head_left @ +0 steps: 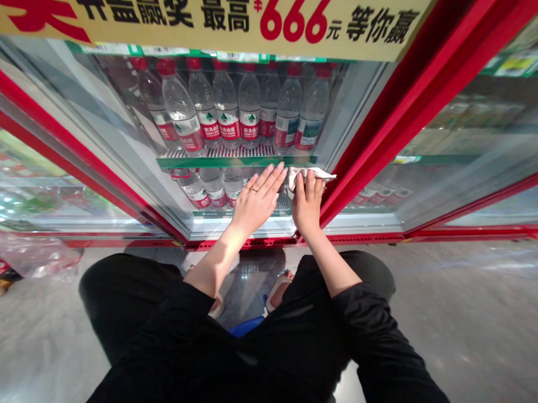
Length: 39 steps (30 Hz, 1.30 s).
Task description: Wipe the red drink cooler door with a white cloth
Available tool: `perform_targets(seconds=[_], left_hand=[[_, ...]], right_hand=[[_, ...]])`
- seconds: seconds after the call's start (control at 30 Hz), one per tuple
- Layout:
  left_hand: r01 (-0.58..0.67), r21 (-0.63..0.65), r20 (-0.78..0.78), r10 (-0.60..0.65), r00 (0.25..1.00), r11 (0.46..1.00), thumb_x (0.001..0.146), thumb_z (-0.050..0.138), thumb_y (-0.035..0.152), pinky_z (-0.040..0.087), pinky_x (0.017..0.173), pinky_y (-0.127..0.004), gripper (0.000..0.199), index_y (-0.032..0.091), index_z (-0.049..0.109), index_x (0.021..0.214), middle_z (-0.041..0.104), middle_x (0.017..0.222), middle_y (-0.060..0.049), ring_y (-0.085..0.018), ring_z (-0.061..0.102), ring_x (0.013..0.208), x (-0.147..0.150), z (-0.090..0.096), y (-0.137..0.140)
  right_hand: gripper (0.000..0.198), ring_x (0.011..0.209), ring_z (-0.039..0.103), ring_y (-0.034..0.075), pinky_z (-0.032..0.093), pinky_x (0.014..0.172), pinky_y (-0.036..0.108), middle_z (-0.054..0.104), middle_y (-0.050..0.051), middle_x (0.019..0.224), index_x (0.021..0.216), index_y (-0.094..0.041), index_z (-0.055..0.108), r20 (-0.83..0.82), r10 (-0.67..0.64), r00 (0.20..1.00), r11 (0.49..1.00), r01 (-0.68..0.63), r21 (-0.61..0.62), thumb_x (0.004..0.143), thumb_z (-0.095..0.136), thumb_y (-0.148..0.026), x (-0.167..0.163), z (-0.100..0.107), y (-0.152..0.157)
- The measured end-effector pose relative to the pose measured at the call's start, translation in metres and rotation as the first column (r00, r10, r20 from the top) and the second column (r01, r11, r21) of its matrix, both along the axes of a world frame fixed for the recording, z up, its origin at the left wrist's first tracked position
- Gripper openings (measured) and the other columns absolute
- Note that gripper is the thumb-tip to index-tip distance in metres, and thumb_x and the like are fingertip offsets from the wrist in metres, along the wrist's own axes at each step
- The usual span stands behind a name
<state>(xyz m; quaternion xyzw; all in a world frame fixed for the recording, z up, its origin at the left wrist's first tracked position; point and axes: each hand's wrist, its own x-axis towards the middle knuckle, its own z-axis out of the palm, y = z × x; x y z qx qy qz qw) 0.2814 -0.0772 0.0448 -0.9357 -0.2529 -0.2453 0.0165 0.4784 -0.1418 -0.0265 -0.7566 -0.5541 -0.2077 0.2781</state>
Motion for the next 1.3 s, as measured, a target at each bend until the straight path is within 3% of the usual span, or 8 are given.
perform_targets(seconds=[0.13,0.3,0.37,0.5,0.67,0.93,1.1,1.3], left_hand=[[0.015,-0.009,0.041,-0.015,0.999,1.000,0.114,0.037,0.020,0.012,0.146,-0.044,0.070,0.022,0.019,0.182,0.016,0.185,-0.003,-0.021,0.015,0.175,-0.003,-0.011,0.006],[0.021,-0.020,0.046,-0.020,0.999,1.000,0.115,0.035,0.020,0.010,0.145,-0.042,0.069,0.022,0.020,0.182,0.018,0.185,-0.004,-0.020,0.015,0.174,-0.010,-0.028,0.009],[0.017,-0.017,0.038,-0.016,0.999,1.000,0.115,0.033,0.021,0.010,0.145,-0.040,0.066,0.021,0.024,0.181,0.020,0.185,-0.004,-0.018,0.015,0.174,-0.013,-0.031,0.009],[0.004,-0.002,0.028,-0.004,1.000,1.000,0.115,0.033,0.020,0.011,0.145,-0.040,0.066,0.020,0.023,0.181,0.022,0.185,-0.005,-0.018,0.017,0.174,-0.018,-0.032,0.010],[-0.018,-0.026,0.022,0.018,1.000,0.999,0.115,0.033,0.020,0.016,0.144,-0.043,0.067,0.020,0.022,0.181,0.021,0.185,-0.004,-0.020,0.020,0.174,-0.029,-0.032,0.012],[-0.040,0.005,0.036,0.040,0.999,0.999,0.115,0.034,0.022,0.027,0.141,-0.044,0.070,0.023,0.016,0.183,0.028,0.183,-0.005,-0.022,0.028,0.172,-0.045,-0.037,0.015],[-0.053,0.072,0.014,0.052,0.999,0.996,0.113,0.039,0.021,0.029,0.140,-0.041,0.076,0.026,0.009,0.183,0.030,0.183,-0.004,-0.021,0.031,0.171,-0.066,-0.034,0.027],[0.009,0.128,-0.047,-0.003,0.999,0.992,0.113,0.039,0.020,0.026,0.141,-0.040,0.073,0.026,0.017,0.182,0.034,0.181,-0.004,-0.019,0.031,0.171,-0.096,-0.027,0.044]], right_hand=[[0.065,0.169,0.036,0.038,0.033,0.135,0.072,0.041,0.019,0.180,0.174,-0.020,0.042,0.002,-0.082,0.997,0.996,0.082,-0.033,0.108,0.039,-0.022,-0.007,-0.015,-0.015],[0.091,0.176,0.002,0.042,0.032,0.133,0.076,-0.005,0.023,0.189,0.180,-0.015,-0.009,-0.040,-0.088,0.995,0.988,0.092,0.123,0.108,0.045,-0.031,-0.008,-0.007,-0.011],[0.093,0.177,-0.003,0.040,0.028,0.135,0.075,-0.010,0.019,0.189,0.179,-0.020,-0.015,-0.059,-0.047,0.997,0.985,0.056,0.166,0.109,0.044,-0.034,-0.008,0.000,-0.005],[0.085,0.176,0.002,0.041,0.026,0.135,0.076,0.006,0.022,0.189,0.181,-0.017,0.004,-0.099,0.009,0.995,0.991,0.005,0.136,0.109,0.044,-0.037,-0.010,0.002,0.001],[0.078,0.173,0.017,0.048,0.029,0.132,0.079,0.022,0.032,0.183,0.174,-0.004,0.032,-0.125,-0.065,0.990,0.996,0.058,-0.063,0.105,0.049,-0.038,-0.014,-0.018,-0.012],[0.075,0.173,0.019,0.045,0.030,0.132,0.077,0.025,0.027,0.184,0.176,-0.011,0.030,-0.098,-0.032,0.995,0.999,0.030,-0.024,0.110,0.041,-0.045,-0.026,-0.017,-0.004],[0.067,0.169,0.032,0.042,0.031,0.134,0.074,0.037,0.022,0.181,0.171,-0.017,0.044,-0.075,0.014,0.997,0.992,-0.024,-0.127,0.110,0.041,-0.043,-0.041,-0.020,0.004],[0.082,0.174,0.008,0.046,0.030,0.130,0.079,0.013,0.034,0.184,0.176,-0.002,0.021,-0.179,-0.127,0.976,0.986,0.144,0.086,0.110,0.039,-0.046,-0.036,-0.024,0.008]])
